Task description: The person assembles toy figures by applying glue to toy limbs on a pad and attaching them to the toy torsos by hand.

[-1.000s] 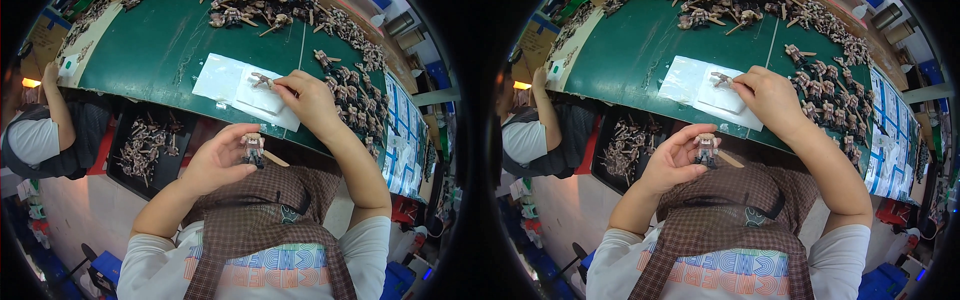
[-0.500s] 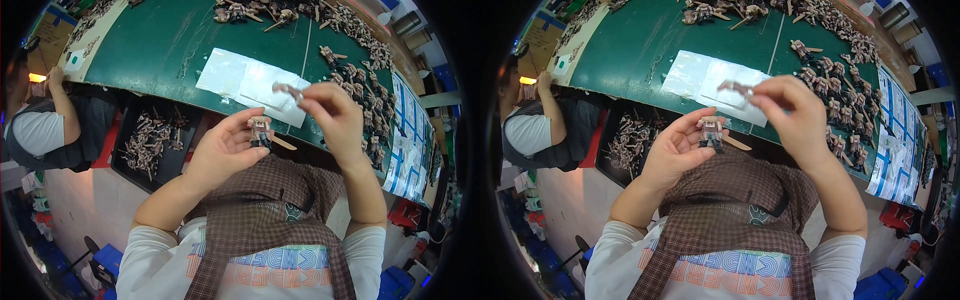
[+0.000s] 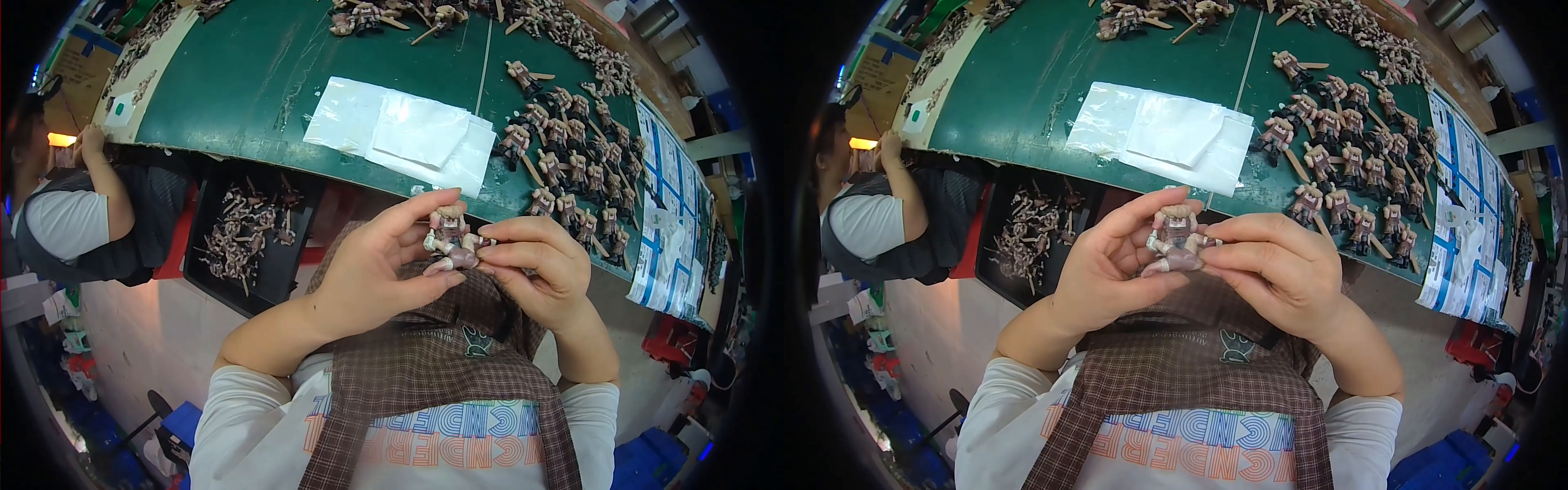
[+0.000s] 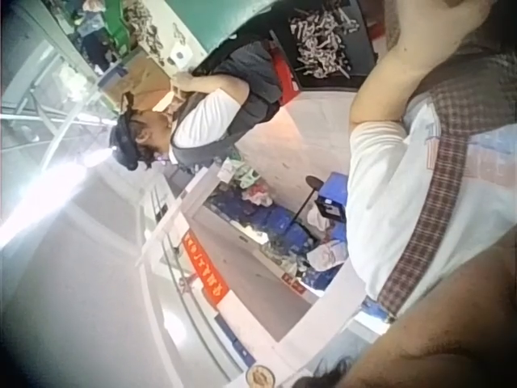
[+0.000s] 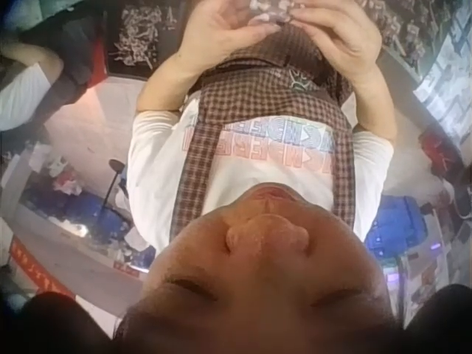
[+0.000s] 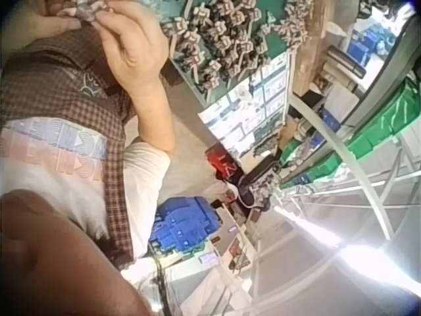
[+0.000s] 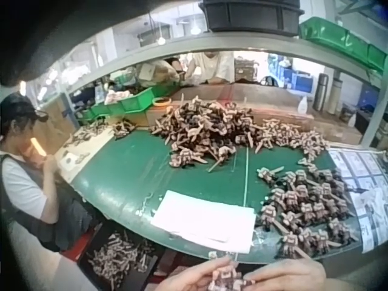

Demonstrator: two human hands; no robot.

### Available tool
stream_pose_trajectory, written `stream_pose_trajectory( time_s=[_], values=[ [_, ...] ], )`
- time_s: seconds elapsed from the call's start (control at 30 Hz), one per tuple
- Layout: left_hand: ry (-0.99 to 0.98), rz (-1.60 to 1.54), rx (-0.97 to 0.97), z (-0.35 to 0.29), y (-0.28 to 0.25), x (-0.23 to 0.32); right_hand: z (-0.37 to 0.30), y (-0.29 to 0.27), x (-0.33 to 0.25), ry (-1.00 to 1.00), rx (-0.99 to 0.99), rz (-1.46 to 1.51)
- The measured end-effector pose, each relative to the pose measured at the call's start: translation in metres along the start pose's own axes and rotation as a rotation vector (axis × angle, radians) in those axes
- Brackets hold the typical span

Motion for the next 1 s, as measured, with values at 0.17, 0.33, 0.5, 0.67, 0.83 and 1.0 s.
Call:
stream_pose_trajectory(
  time_s=[0.17, 0.33, 0.5, 0.67, 0.83, 1.0],
  values=[
    [0.011, -0.031, -0.011, -0.002, 0.005, 0.001, -0.003, -0.002, -0.006, -0.048, 0.001, -0.039],
    [0.067, -0.101, -0.114, -0.003, 0.01, 0.007, -0.007, -0.007, -0.013, -0.089, 0.048, -0.121],
    [0.071, -0.209, -0.115, -0.002, 0.003, 0.003, -0.01, -0.007, -0.019, -0.124, 0.071, -0.099],
    [0.258, -0.09, -0.172, 0.0, -0.001, -0.003, -0.011, -0.006, -0.02, -0.148, 0.075, -0.118],
    [0.255, -0.14, -0.059, 0.0, -0.005, -0.008, -0.003, -0.005, -0.019, -0.166, 0.104, -0.126],
    [0.158, -0.236, 0.065, 0.004, -0.007, -0.014, 0.002, 0.003, -0.012, -0.076, 0.135, -0.111]
  ],
)
Point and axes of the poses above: each hand's wrist, its own z-axis towards the middle knuckle, its own y-axis out of the palm, x = y × z, the point moved 7 cm from there along z, towards the middle knuckle, and after that the axes turned 2 degrees about -z, right-handed, at the moved point
